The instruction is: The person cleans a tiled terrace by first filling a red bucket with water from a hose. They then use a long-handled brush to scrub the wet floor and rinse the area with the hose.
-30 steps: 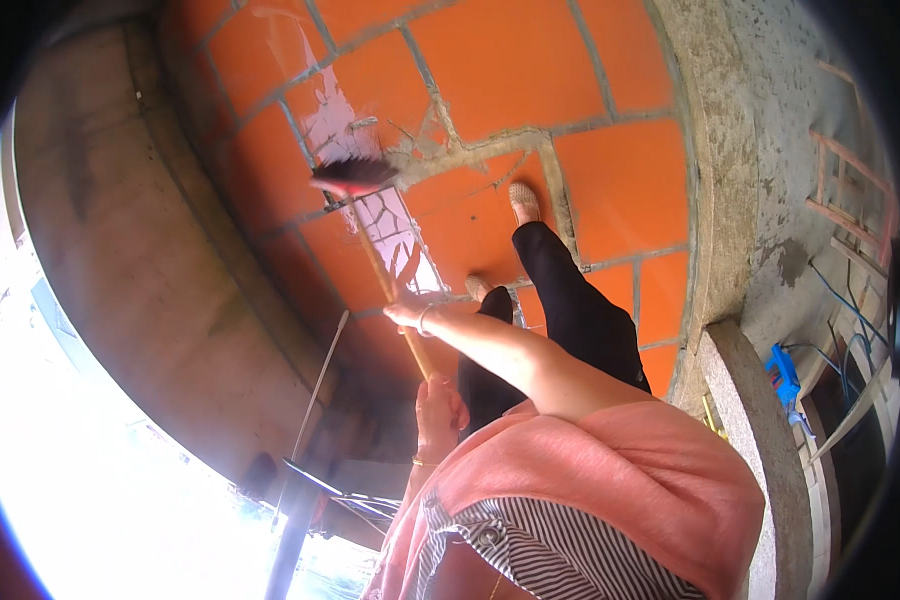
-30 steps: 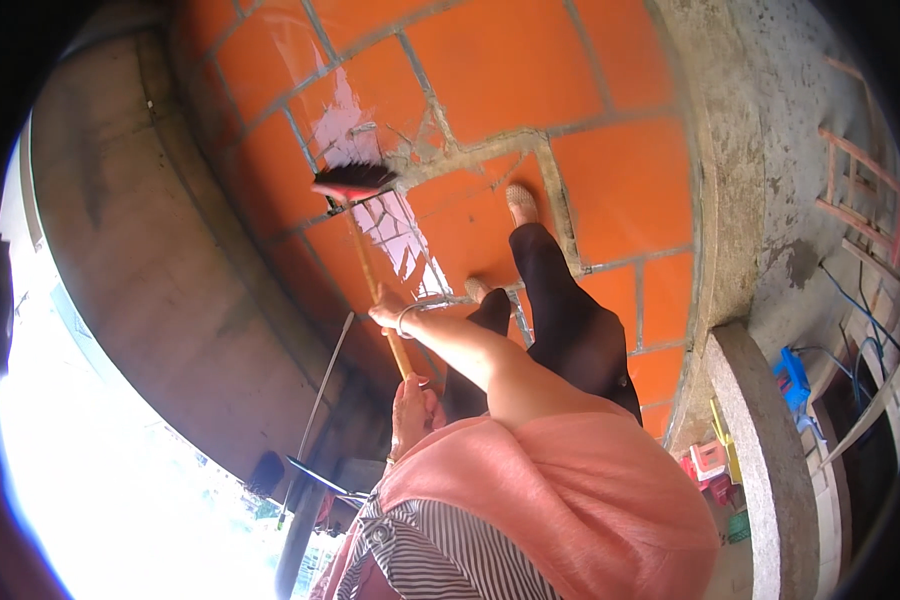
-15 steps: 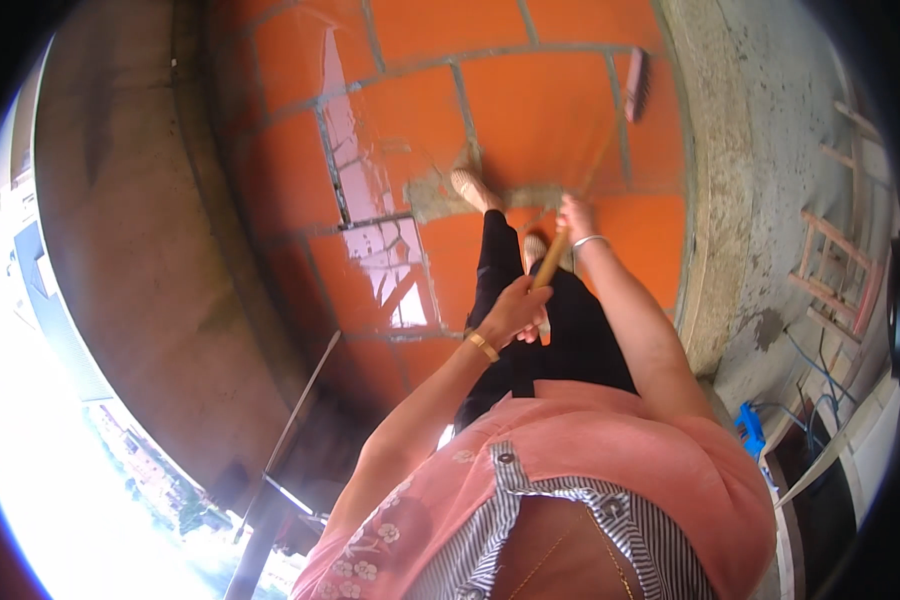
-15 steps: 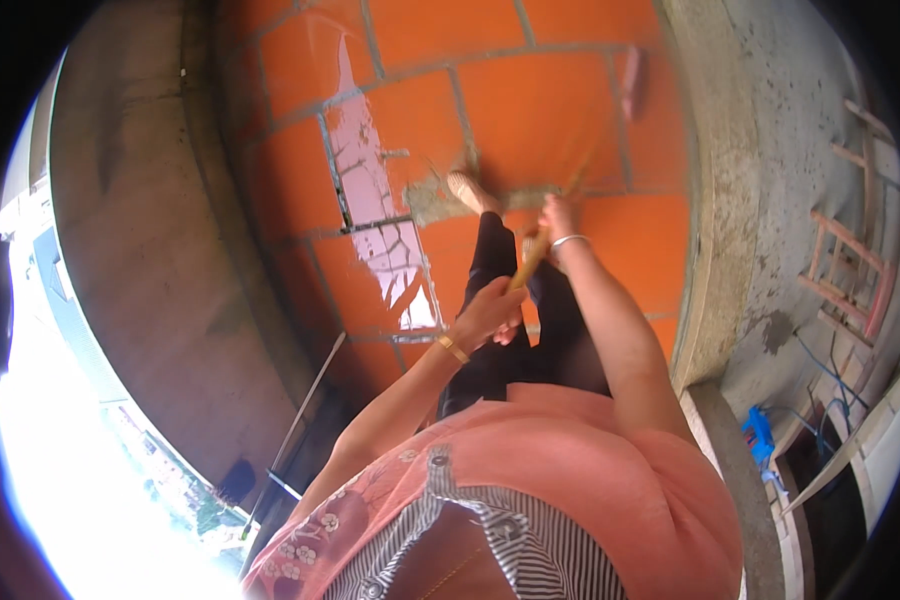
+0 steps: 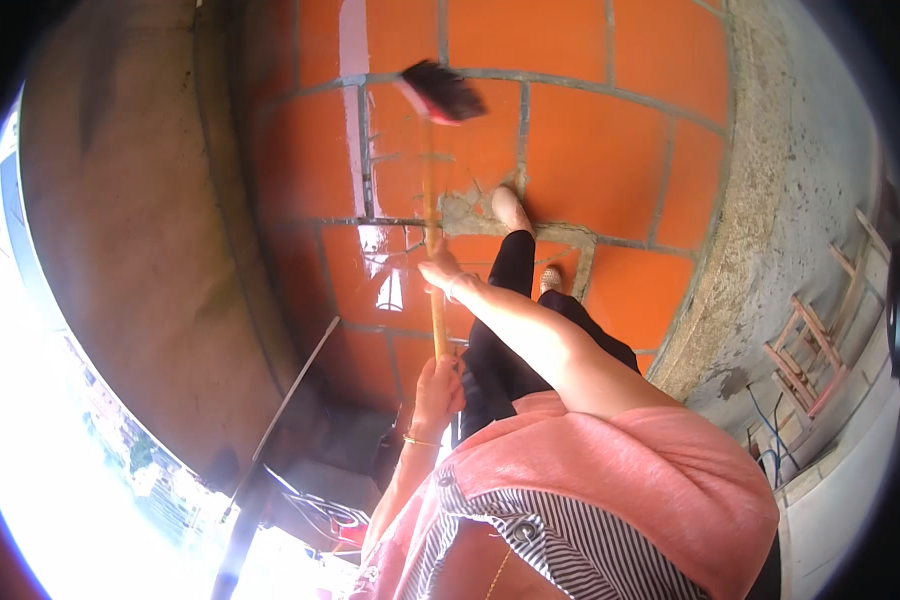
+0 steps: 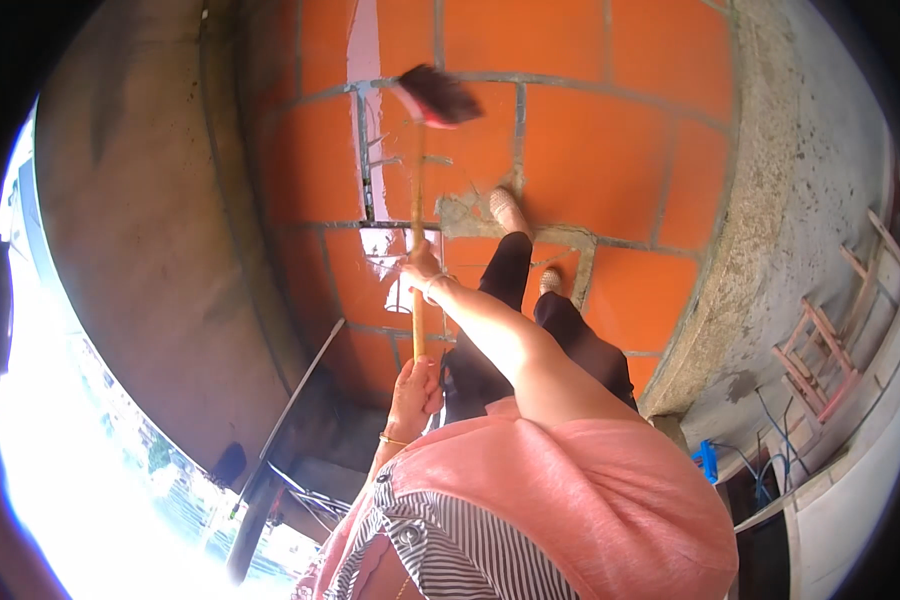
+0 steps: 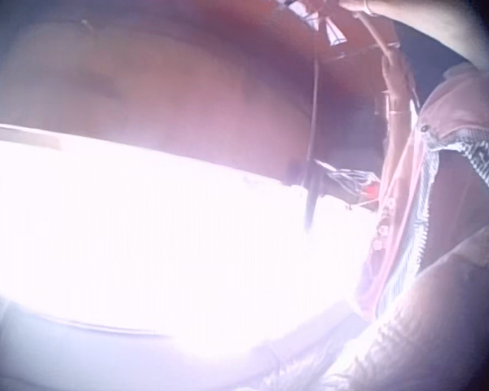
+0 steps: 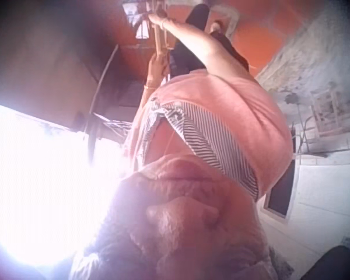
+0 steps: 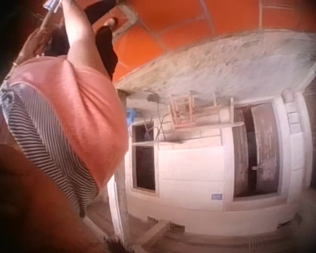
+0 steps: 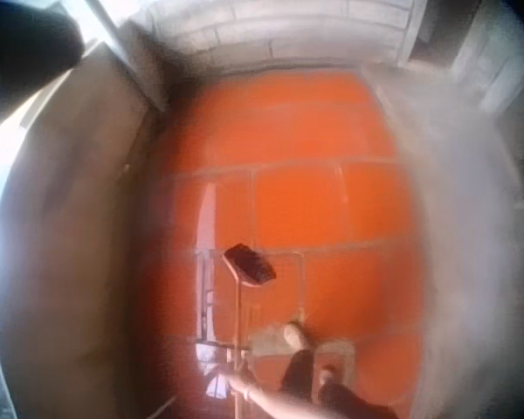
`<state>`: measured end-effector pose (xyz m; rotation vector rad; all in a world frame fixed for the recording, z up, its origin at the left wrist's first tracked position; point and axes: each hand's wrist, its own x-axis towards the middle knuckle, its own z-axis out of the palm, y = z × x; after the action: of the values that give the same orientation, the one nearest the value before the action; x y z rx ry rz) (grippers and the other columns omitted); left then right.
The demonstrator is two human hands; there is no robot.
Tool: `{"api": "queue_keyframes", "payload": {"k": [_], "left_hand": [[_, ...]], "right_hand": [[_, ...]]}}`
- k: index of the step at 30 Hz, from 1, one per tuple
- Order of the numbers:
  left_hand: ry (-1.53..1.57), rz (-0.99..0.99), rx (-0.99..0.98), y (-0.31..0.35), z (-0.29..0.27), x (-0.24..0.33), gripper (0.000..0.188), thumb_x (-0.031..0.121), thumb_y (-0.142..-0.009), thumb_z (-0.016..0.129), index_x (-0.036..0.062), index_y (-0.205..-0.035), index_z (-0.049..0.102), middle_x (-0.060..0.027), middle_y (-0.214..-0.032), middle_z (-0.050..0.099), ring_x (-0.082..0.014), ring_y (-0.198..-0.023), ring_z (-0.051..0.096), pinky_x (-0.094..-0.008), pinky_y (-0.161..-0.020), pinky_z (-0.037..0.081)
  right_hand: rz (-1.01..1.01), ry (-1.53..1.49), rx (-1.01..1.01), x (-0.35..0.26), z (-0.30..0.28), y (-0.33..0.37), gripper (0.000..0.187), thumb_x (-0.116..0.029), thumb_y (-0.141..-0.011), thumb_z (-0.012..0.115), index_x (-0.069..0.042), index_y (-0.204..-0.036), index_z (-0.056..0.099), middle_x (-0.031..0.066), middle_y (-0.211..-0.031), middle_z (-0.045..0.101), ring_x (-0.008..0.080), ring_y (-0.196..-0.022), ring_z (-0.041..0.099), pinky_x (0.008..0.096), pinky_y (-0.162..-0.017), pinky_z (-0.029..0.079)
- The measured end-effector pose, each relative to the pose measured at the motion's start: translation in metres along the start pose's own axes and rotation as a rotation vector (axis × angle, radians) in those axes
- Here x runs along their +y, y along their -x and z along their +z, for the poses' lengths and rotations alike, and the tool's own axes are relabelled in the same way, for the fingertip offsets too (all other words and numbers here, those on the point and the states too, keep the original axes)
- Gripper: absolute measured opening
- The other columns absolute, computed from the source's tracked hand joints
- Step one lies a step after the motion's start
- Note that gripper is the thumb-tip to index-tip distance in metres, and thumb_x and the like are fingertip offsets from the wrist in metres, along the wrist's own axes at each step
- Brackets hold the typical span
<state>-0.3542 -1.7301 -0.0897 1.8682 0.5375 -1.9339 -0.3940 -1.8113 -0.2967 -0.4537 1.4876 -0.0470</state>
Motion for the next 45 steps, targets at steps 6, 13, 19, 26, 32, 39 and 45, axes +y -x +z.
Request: {"api": "queue_keyframes", "payload": {"k": [6, 13, 19, 26, 32, 39, 45], "left_hand": [[0.085, 0.097, 0.073, 0.024, 0.044, 0.027, 0.016, 0.022, -0.092, 0.047, 0.0114, -0.086, 0.037, -0.0024, -0.054, 0.036, -0.0138, -0.035, 0.035, -0.0268, -0.029, 0.028], [-0.413, 0.111, -0.149, 0.020, 0.076, 0.061, 0.015, 0.020, -0.091, 0.049, 0.0081, -0.092, 0.040, -0.0002, -0.049, 0.036, -0.0123, -0.032, 0.035, -0.0268, -0.027, 0.030], [-0.609, 0.077, -0.567, -0.051, 0.239, 0.133, 0.018, 0.021, -0.090, 0.049, 0.0053, -0.086, 0.041, -0.0013, -0.049, 0.037, -0.0121, -0.031, 0.037, -0.0262, -0.028, 0.027], [-0.769, -0.018, -0.544, -0.140, 0.346, 0.200, 0.016, 0.023, -0.087, 0.052, 0.0072, -0.084, 0.052, 0.0022, -0.050, 0.037, -0.0106, -0.035, 0.036, -0.0285, -0.032, 0.029], [-0.415, -0.100, -0.061, -0.008, 0.242, 0.212, 0.020, 0.025, -0.094, 0.045, 0.0079, -0.085, 0.052, 0.0013, -0.057, 0.046, -0.0067, -0.045, 0.041, -0.0209, -0.037, 0.028], [-0.127, 0.016, 0.253, 0.038, 0.327, 0.224, 0.007, 0.020, -0.089, 0.054, 0.0195, -0.093, 0.048, 0.0072, -0.064, 0.039, -0.0039, -0.048, 0.035, -0.0191, -0.041, 0.029], [-0.525, 0.030, 0.134, 0.046, 0.350, 0.243, 0.012, 0.023, -0.092, 0.050, 0.0137, -0.098, 0.045, 0.0042, -0.059, 0.039, -0.0072, -0.044, 0.039, -0.0218, -0.035, 0.031]], "right_hand": [[-0.055, -0.019, -0.335, -0.057, 0.020, 0.010, 0.046, -0.012, -0.079, 0.055, 0.002, -0.119, 0.037, 0.0037, -0.057, 0.048, 0.0137, -0.042, 0.051, 0.0278, -0.036, 0.043], [-0.174, -0.459, 0.012, -0.109, -0.099, 0.027, 0.048, -0.005, -0.076, 0.054, -0.002, -0.118, 0.031, 0.0036, -0.061, 0.045, 0.0139, -0.039, 0.045, 0.0286, -0.033, 0.040], [-0.217, -0.649, 0.480, -0.114, -0.324, -0.032, 0.016, -0.018, -0.079, 0.064, -0.011, -0.078, 0.048, 0.0012, -0.054, 0.044, 0.0152, -0.037, 0.043, 0.0318, -0.034, 0.038], [-0.325, -0.455, 0.285, -0.092, -0.451, -0.155, 0.012, -0.013, -0.081, 0.056, -0.011, -0.074, 0.046, 0.0034, -0.059, 0.045, 0.0181, -0.049, 0.047, 0.0346, -0.045, 0.042], [-0.028, -0.375, 0.127, -0.185, -0.218, -0.081, 0.032, -0.006, -0.080, 0.050, -0.002, -0.103, 0.029, 0.0165, -0.066, 0.051, 0.0273, -0.049, 0.057, 0.0373, -0.037, 0.048], [0.068, -0.071, -0.368, -0.313, -0.180, -0.058, 0.040, -0.008, -0.078, 0.053, 0.001, -0.111, 0.033, 0.0141, -0.073, 0.052, 0.0222, -0.050, 0.056, 0.0344, -0.038, 0.047], [-0.119, -0.486, -0.175, -0.356, -0.281, -0.028, 0.044, -0.014, -0.080, 0.056, -0.003, -0.116, 0.031, 0.0095, -0.068, 0.050, 0.0170, -0.045, 0.052, 0.0305, -0.037, 0.047]]}}
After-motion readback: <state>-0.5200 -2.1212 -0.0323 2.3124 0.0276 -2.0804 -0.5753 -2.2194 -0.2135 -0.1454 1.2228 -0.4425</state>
